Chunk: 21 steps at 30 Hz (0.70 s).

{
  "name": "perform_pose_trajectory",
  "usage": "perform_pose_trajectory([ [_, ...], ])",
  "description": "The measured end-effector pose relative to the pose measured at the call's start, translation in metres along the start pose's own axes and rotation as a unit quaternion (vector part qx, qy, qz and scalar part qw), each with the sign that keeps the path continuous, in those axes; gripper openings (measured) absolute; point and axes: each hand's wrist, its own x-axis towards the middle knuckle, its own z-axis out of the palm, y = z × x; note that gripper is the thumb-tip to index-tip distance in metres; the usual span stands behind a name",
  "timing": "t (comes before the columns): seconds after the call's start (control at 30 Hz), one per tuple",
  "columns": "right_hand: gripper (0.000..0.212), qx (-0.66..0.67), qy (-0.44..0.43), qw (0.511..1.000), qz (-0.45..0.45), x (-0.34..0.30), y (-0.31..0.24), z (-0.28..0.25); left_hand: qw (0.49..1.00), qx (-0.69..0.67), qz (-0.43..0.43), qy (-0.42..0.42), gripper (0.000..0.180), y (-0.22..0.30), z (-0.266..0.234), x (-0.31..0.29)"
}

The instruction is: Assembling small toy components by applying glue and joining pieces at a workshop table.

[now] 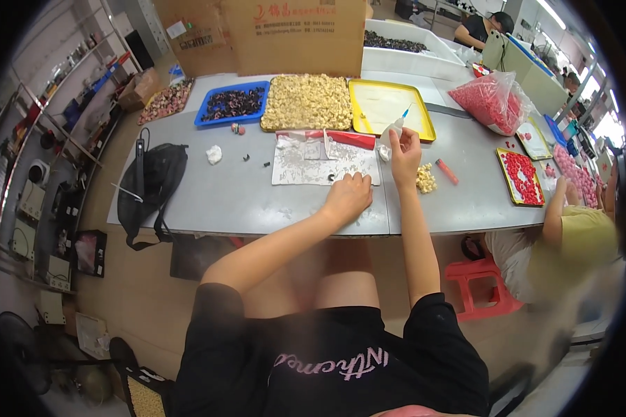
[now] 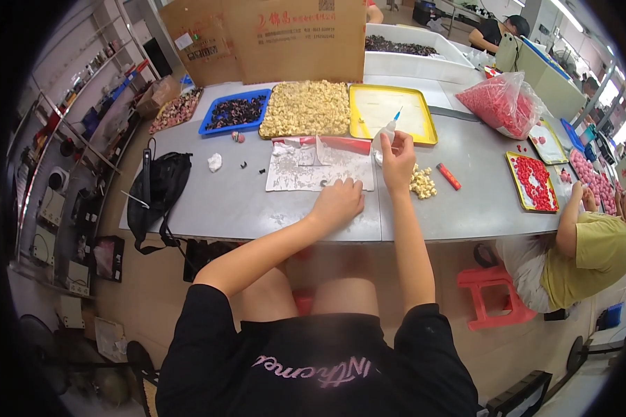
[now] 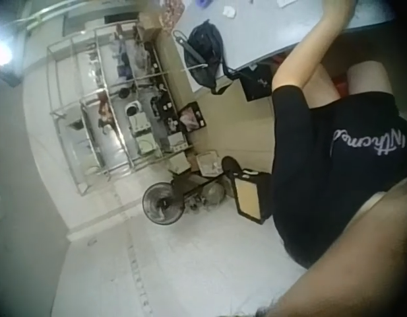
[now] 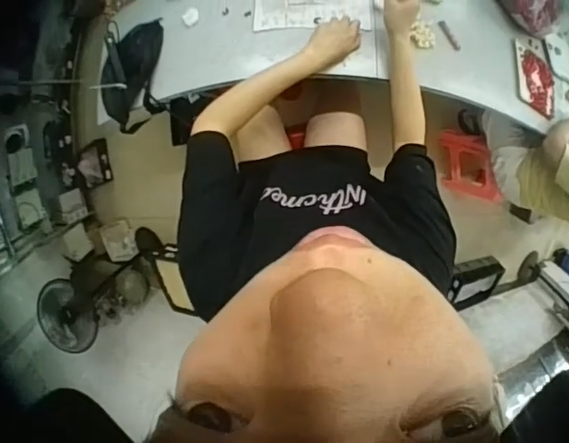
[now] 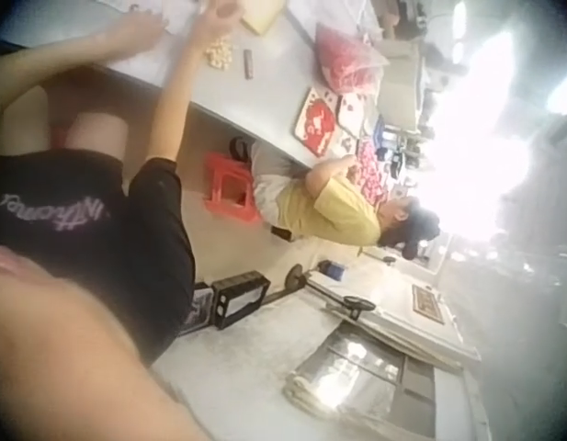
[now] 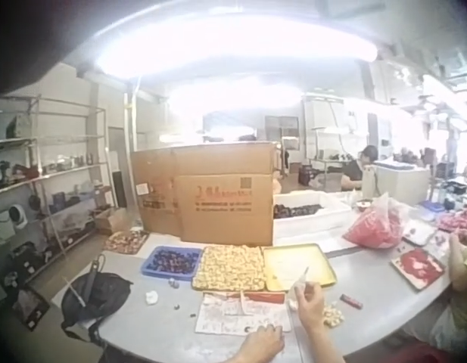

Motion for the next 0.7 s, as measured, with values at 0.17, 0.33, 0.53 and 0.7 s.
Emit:
perform_pose_trajectory([
  [0.17,0.03,-0.006,0.002,1.0,-0.002,0.0,0.002,-0.002,1.0,-0.013,-0.007,-0.016,0.023,0.002,-0.003,-0.002],
  [0.33,0.029,0.004,0.014,1.0,0.0,0.0,-0.002,-0.001,0.999,-0.016,0.018,-0.022,0.027,0.001,-0.004,-0.007],
  [0.53,0.029,-0.029,0.047,0.998,0.013,0.004,-0.005,-0.009,0.999,-0.022,0.003,-0.031,0.027,-0.003,-0.016,0.012],
  [0.7,0.029,0.042,0.125,0.991,0.011,0.009,-0.024,-0.017,0.997,-0.049,-0.029,0.051,0.027,-0.036,-0.025,0.097],
])
